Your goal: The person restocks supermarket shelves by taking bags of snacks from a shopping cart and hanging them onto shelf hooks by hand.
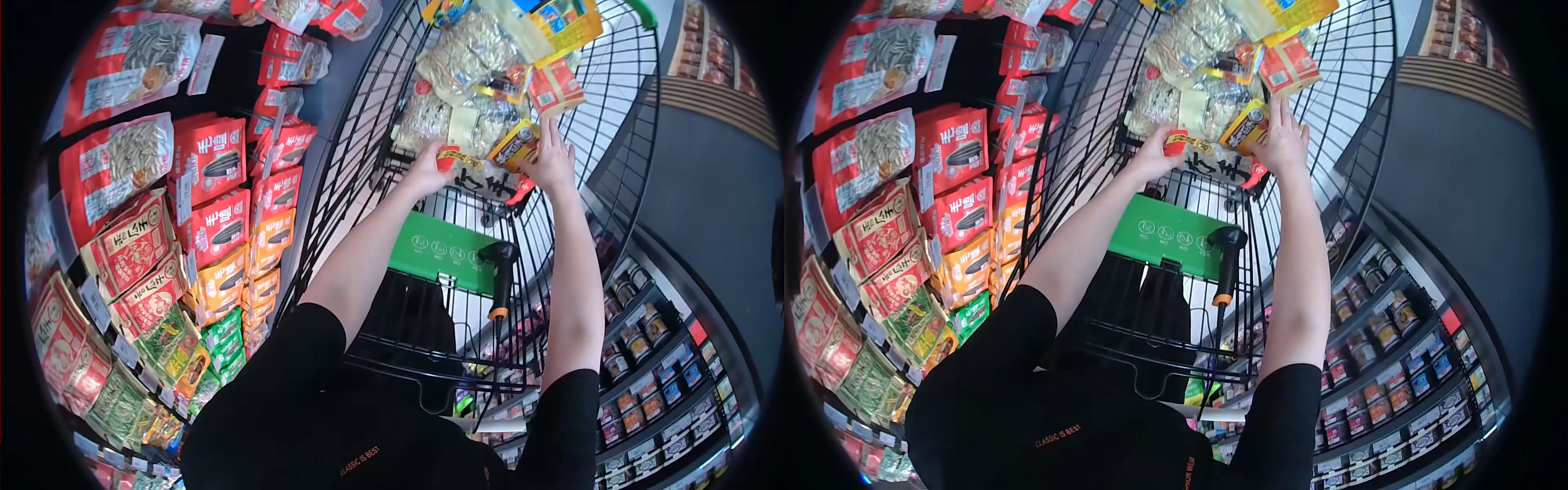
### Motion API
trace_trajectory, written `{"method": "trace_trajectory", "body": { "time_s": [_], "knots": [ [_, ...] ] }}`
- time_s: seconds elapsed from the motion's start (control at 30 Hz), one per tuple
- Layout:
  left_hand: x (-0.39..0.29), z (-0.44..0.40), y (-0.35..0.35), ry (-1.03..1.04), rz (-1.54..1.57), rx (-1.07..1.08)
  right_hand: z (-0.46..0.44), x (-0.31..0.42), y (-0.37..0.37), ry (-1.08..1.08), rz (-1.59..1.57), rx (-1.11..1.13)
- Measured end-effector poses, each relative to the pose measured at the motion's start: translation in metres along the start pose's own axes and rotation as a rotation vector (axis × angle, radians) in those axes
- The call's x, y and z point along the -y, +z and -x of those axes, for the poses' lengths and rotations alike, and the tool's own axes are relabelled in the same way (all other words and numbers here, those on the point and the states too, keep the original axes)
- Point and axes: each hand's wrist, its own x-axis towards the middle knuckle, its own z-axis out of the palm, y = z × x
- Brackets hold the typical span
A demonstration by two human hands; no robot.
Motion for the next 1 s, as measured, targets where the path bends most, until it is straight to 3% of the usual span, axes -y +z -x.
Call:
{"method": "trace_trajectory", "body": {
  "time_s": [0.03,0.07,0.17,0.3,0.37,0.5,0.6,0.63,0.7,0.77,0.87,0.9,0.93,1.0],
  "knots": [
    [0.002,0.001,0.002,0.001,0.08,0.032,-0.001,0.0,0.002,0.061,-0.044,0.142],
    [0.002,0.003,0.004,-0.144,0.067,0.116,-0.002,-0.001,0.001,0.124,-0.082,0.274],
    [0.03,0.01,0.007,0.042,-0.295,0.289,0.003,0.008,-0.008,0.044,0.097,0.564],
    [0.042,-0.001,0.002,0.251,-0.28,0.066,0.004,0.017,0.001,-0.087,0.304,0.672],
    [0.039,-0.009,-0.002,0.239,-0.268,0.102,-0.002,0.025,0.001,-0.105,0.377,0.734],
    [0.036,-0.019,-0.007,0.133,-0.186,0.173,-0.008,0.036,-0.005,-0.163,0.445,0.594],
    [0.027,-0.022,-0.009,0.122,-0.208,0.104,-0.011,0.025,0.017,-0.129,0.044,0.42],
    [0.023,-0.022,-0.01,0.032,-0.108,0.073,-0.009,0.027,0.015,-0.096,-0.132,0.39],
    [0.017,-0.027,-0.013,-0.145,0.091,0.004,-0.014,0.024,-0.007,-0.068,-0.162,0.442],
    [0.018,-0.03,-0.014,-0.194,0.412,-0.136,-0.018,0.023,-0.023,-0.013,-0.222,0.465],
    [0.019,-0.037,-0.022,-0.346,0.876,-0.228,-0.024,0.023,-0.016,-0.157,0.13,0.336],
    [0.012,-0.039,-0.022,-0.393,0.848,-0.241,-0.032,0.024,-0.013,-0.176,0.241,0.298],
    [0.002,-0.038,-0.022,-0.444,0.818,-0.255,-0.045,0.023,-0.008,-0.062,-0.03,0.437],
    [-0.01,-0.032,-0.018,-0.519,0.804,-0.307,-0.068,0.014,0.034,-0.014,-0.232,0.284]
  ]
}}
